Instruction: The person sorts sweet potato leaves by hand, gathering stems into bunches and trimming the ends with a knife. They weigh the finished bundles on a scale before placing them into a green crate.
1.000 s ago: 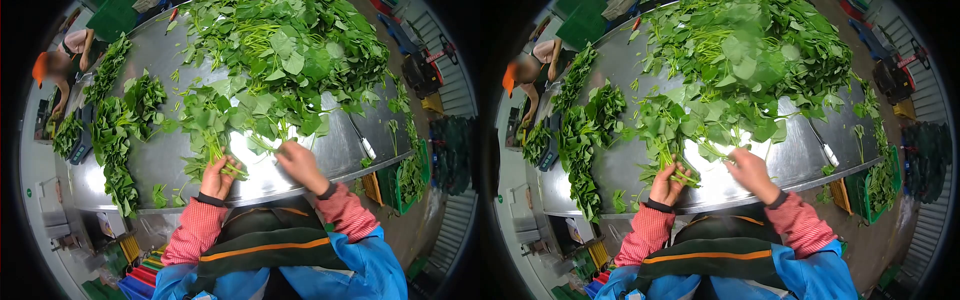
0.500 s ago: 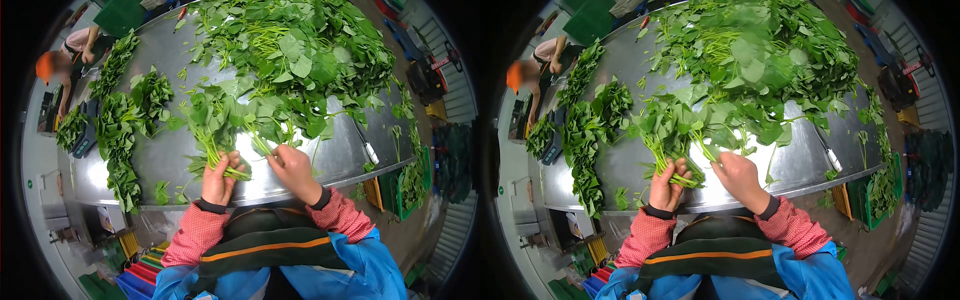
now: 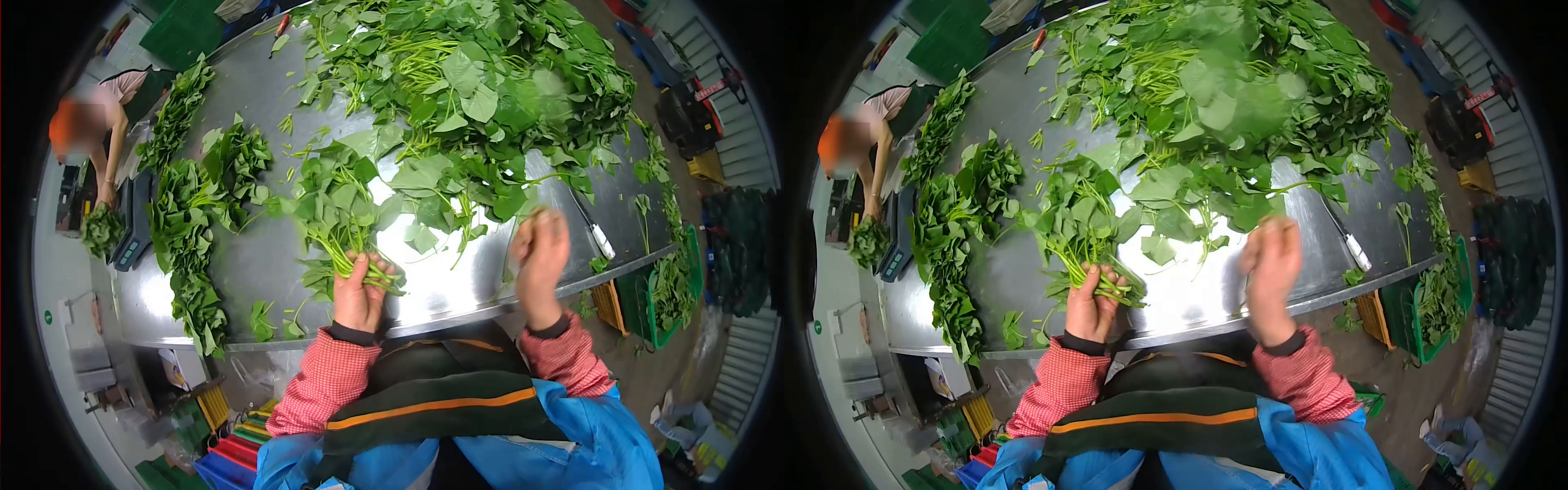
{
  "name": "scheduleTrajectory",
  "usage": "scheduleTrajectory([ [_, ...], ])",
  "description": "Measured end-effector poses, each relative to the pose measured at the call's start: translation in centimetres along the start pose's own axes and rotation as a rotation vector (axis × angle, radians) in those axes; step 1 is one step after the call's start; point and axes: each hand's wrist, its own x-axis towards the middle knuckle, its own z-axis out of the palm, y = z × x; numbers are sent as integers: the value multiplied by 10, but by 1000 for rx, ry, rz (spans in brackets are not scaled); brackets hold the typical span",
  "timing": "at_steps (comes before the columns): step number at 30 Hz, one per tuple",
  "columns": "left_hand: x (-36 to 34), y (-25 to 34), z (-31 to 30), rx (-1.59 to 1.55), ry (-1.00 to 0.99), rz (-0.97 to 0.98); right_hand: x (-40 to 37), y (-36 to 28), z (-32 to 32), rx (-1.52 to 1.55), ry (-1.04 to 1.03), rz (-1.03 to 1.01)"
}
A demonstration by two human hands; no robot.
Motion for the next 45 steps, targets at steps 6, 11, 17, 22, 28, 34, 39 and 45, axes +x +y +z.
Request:
scheduleTrajectory([
  [6, 11, -7, -1, -19, 41, -398, 16, 57, -6, -1298, -437, -209],
  [11, 6, 10, 4, -5, -127, -494, 30, 57, -7, -1327, -378, -47],
  [17, 2, 25, 14, -7, -131, -177, 24, 24, -37, -142, -504, 663],
  [22, -1, -6, 37, 256, -143, -134, -1, 13, -17, 102, -593, 722],
  [28, 12, -36, 47, 281, -191, -279, -17, 13, 0, 114, -706, 806],
  [34, 15, -44, 46, 207, -117, -199, -35, 28, 1, -271, -289, 128],
  [39, 24, -15, 44, 251, -69, -79, 1, 9, -29, -48, -83, 255],
  [45, 21, -39, 39, 282, -185, -210, -17, 6, 33, -663, -495, 183],
])
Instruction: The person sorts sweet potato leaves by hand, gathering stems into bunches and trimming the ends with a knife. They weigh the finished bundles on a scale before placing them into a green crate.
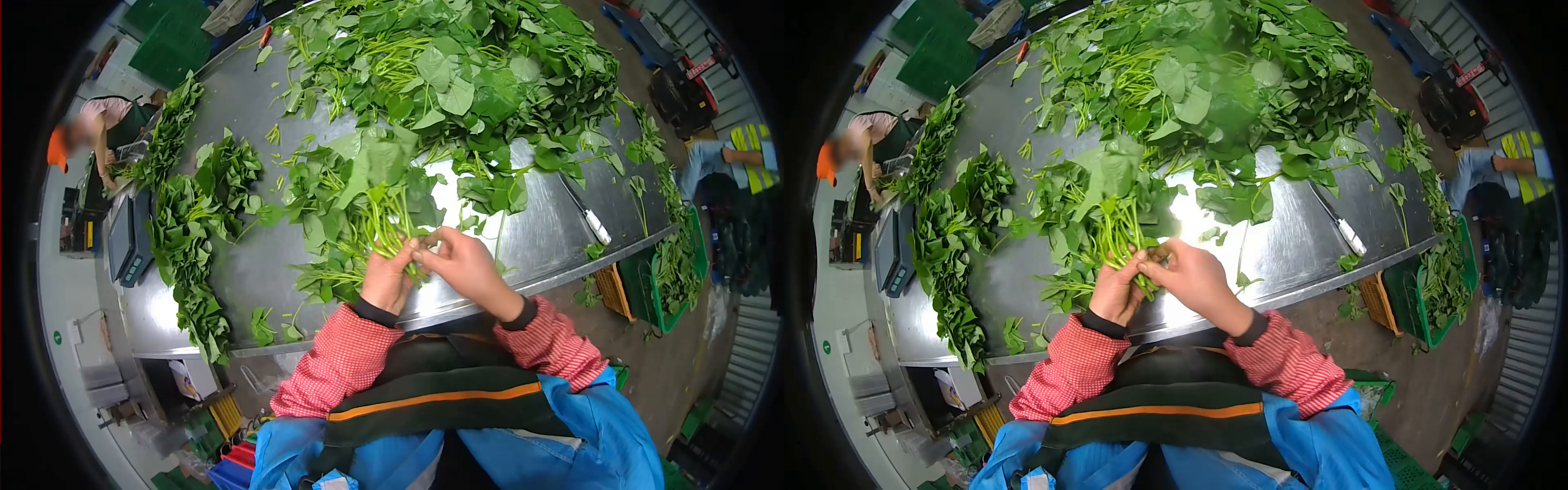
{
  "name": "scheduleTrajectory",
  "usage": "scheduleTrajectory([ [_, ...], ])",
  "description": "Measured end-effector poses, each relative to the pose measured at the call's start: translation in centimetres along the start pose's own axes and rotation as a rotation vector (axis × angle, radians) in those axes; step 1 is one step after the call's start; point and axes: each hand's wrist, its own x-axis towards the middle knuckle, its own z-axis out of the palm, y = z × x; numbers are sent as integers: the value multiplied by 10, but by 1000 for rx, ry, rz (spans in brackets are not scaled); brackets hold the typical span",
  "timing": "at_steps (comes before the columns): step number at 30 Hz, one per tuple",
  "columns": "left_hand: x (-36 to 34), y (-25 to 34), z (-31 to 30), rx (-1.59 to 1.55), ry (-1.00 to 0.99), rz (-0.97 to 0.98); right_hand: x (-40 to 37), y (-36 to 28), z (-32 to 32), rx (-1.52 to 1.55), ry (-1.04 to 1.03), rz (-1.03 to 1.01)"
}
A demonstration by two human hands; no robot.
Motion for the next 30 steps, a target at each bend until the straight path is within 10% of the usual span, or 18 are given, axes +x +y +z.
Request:
scheduleTrajectory([
  [7, -14, 16, 11, -62, 121, -107, 18, 8, 9, -48, 151, -129],
  [18, -25, 31, 14, -77, 98, 177, -6, 9, -68, 551, -651, 68],
  [21, -37, 68, 13, 126, 132, 634, 0, 42, -66, -942, 149, -398],
  [24, -36, 92, -25, 198, 313, 794, 7, 32, -39, -558, 75, -468],
  [30, -47, 72, -105, -171, 364, 271, 55, 2, 36, -454, -61, -594],
])
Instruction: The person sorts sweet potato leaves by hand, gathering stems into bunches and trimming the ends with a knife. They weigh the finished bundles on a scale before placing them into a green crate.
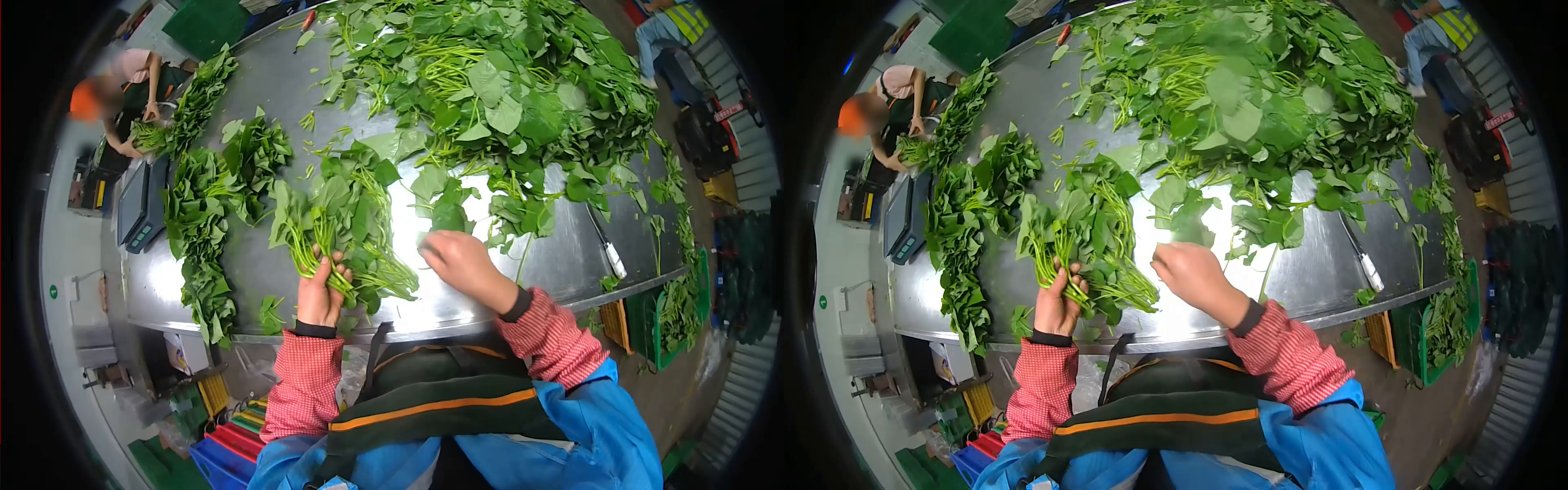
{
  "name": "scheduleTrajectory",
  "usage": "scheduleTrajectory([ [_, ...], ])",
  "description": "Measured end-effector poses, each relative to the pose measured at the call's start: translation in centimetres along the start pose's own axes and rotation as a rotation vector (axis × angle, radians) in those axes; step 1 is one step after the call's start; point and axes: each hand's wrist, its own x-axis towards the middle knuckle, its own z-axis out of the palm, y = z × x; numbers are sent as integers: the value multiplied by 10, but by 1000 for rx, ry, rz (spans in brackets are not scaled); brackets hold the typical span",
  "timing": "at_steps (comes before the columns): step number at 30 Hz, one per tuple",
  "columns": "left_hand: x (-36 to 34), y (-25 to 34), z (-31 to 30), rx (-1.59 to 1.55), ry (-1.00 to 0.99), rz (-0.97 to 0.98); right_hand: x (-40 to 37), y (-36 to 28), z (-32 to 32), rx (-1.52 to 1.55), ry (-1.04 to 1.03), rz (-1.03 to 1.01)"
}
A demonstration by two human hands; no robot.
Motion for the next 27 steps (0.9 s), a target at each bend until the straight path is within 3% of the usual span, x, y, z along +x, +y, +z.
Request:
scheduleTrajectory([
  [5, 2, 9, -19, -175, 53, -182, 8, -8, 53, -240, -290, -39],
  [8, -13, 19, -16, -161, -75, -417, 3, -4, 58, 27, -299, 81],
  [9, -16, 24, -22, -147, -147, -479, 4, -3, 44, 378, -356, 216],
  [10, -18, 31, -26, -188, -179, -398, 8, -6, 24, 661, -390, 325],
  [12, -21, 46, -33, -265, -254, -239, 5, 4, -4, 1192, -271, 657],
  [15, -16, 63, -35, -275, -238, -26, -9, 45, 28, 319, 40, 365],
  [18, -11, 63, -35, -234, -197, 6, 0, -21, -22, 866, -92, 564],
  [20, -12, 59, -31, -200, -176, -5, 2, -27, -41, 1064, 104, 528],
  [22, -12, 57, -20, -168, -161, 12, 11, -11, -33, 588, 290, 263],
  [25, -17, 60, 4, -84, -179, 44, 8, -21, -36, 651, 280, 418],
  [27, -19, 58, 7, -73, -198, 49, 13, -23, -45, 994, 389, 448],
])
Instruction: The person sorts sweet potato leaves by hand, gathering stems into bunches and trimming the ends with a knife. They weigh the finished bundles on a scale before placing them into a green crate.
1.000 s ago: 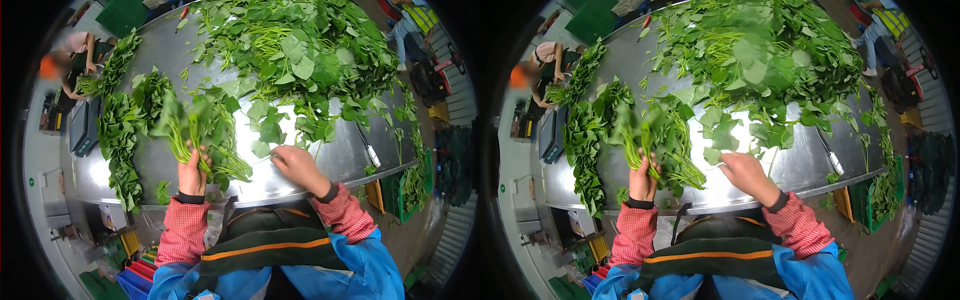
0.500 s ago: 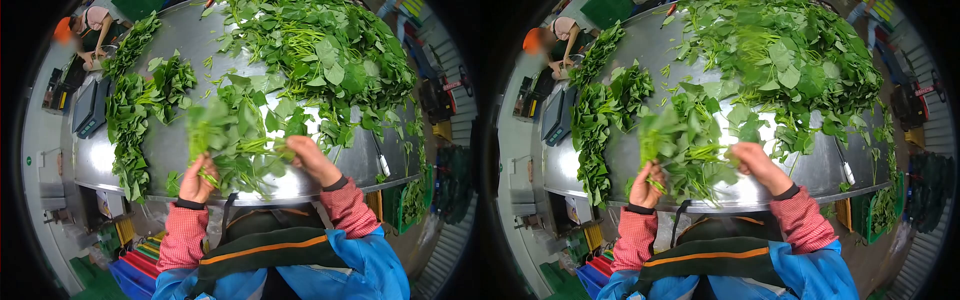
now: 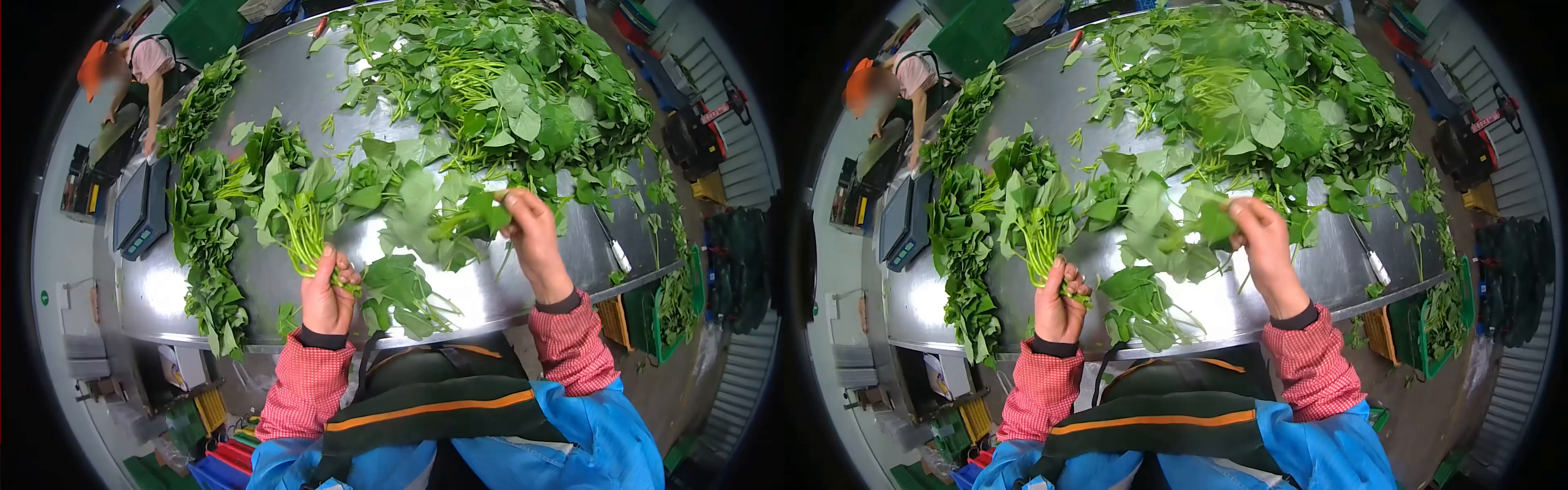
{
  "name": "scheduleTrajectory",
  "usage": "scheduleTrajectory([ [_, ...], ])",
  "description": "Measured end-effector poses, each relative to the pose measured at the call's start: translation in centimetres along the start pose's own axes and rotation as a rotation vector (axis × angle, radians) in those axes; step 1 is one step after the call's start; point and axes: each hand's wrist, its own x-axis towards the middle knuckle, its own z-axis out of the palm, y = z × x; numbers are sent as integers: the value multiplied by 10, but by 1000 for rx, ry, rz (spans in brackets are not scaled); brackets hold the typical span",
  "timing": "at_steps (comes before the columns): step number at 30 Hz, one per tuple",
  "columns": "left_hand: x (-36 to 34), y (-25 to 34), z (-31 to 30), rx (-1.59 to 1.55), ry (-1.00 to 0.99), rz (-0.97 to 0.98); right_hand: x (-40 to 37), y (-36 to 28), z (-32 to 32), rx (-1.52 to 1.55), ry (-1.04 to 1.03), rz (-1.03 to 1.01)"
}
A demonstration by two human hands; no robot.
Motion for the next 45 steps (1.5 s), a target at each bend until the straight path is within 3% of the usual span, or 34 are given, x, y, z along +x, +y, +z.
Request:
scheduleTrajectory([
  [2, -3, -5, 10, 75, 17, -6, 4, 0, 2, 200, 74, 5],
  [6, -3, -26, 30, 139, 16, -116, -13, 25, 32, 95, -65, -102],
  [9, -2, -44, 33, 97, -46, -208, -35, 36, 54, -321, -117, -130],
  [12, 9, -67, 16, 61, -128, -206, -54, 46, 76, -844, -194, -631],
  [16, 13, -80, 1, 63, -16, -248, -66, 43, 81, -1086, -255, -818],
  [19, 22, -73, -15, 39, -1, -141, -82, 29, 71, -729, -127, -744],
  [21, 21, -50, -13, 133, 20, -145, -75, 33, 44, -235, 390, -213],
  [24, 13, -40, -8, 106, -23, -237, -42, 30, 10, -439, 286, 18],
  [27, 11, -42, -13, 91, -34, -316, -47, 48, 26, -1295, -88, -197],
  [28, 13, -41, -19, 83, -38, -343, -48, 51, 32, -1404, -77, -337],
  [32, 12, -32, -25, 107, -41, -349, -41, 70, 46, -1341, -158, -382],
  [36, 21, -9, -52, 95, -81, -259, -26, 75, 35, -1198, 81, -319],
  [38, 24, -5, -65, 35, -52, -241, -13, 69, 36, -1151, 55, -304],
  [40, 26, -9, -70, -13, -8, -305, 1, 67, 50, -1167, 56, -244],
  [42, 28, -14, -67, -91, 94, -355, 14, 84, 54, -1289, -73, -168],
  [43, 28, -14, -66, -110, 50, -430, 19, 87, 59, -1347, -136, -131],
  [44, 28, -12, -66, -123, 56, -483, 19, 89, 62, -1345, -62, -197],
  [45, 27, -10, -66, -142, 66, -534, 23, 87, 57, -1072, -56, -96],
])
